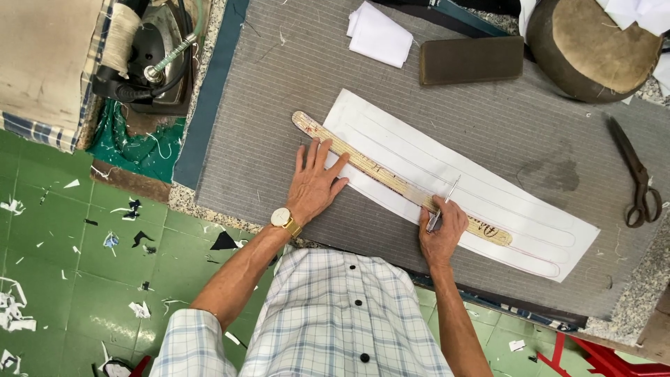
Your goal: Using a ruler and pen to draw precise parallel lines on a fabric pattern piece for tailoring.
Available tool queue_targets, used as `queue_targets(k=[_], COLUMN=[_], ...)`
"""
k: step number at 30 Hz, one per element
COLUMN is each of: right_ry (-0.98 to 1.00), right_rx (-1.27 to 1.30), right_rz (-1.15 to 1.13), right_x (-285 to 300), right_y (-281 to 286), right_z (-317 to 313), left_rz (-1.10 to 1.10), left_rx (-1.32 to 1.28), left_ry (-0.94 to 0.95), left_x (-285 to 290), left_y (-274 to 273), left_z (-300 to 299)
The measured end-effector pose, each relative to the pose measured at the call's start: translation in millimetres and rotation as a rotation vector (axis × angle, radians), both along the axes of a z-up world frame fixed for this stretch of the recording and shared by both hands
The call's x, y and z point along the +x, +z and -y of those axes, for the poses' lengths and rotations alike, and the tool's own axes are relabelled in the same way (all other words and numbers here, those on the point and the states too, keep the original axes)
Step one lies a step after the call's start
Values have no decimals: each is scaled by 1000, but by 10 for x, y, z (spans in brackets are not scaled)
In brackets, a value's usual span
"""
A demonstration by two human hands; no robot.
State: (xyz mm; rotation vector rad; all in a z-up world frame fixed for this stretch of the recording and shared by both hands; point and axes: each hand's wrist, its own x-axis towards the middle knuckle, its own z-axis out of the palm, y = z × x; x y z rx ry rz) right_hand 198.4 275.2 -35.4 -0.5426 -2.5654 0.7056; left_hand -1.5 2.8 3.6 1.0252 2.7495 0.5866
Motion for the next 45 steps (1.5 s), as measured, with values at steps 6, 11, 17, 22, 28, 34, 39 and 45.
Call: queue_targets(k=[6,11,17,22,28,34,39,45], right_ry=[22,33,33,67,113,257,362,433], right_rx=[0,-3,-2,23,0,-483,-554,-554], right_rz=[1,1,8,10,-12,19,76,240], right_x=[-1,0,18,3,-294,-1171,-1844,-2267], right_y=[-4,25,-26,-18,287,696,1030,931], right_z=[-27,-33,-74,-113,-113,218,608,812], left_rz=[-40,-29,-77,-75,14,16,41,29], left_rx=[-20,-49,-144,-240,-314,-342,-372,-338], left_ry=[-48,-58,-89,-116,-118,-112,-123,-114], left_x=[-48,-43,-11,23,-13,-16,-38,-58], left_y=[-56,14,142,231,313,317,363,345], left_z=[8,-1,-45,-112,-136,-156,-153,-145])
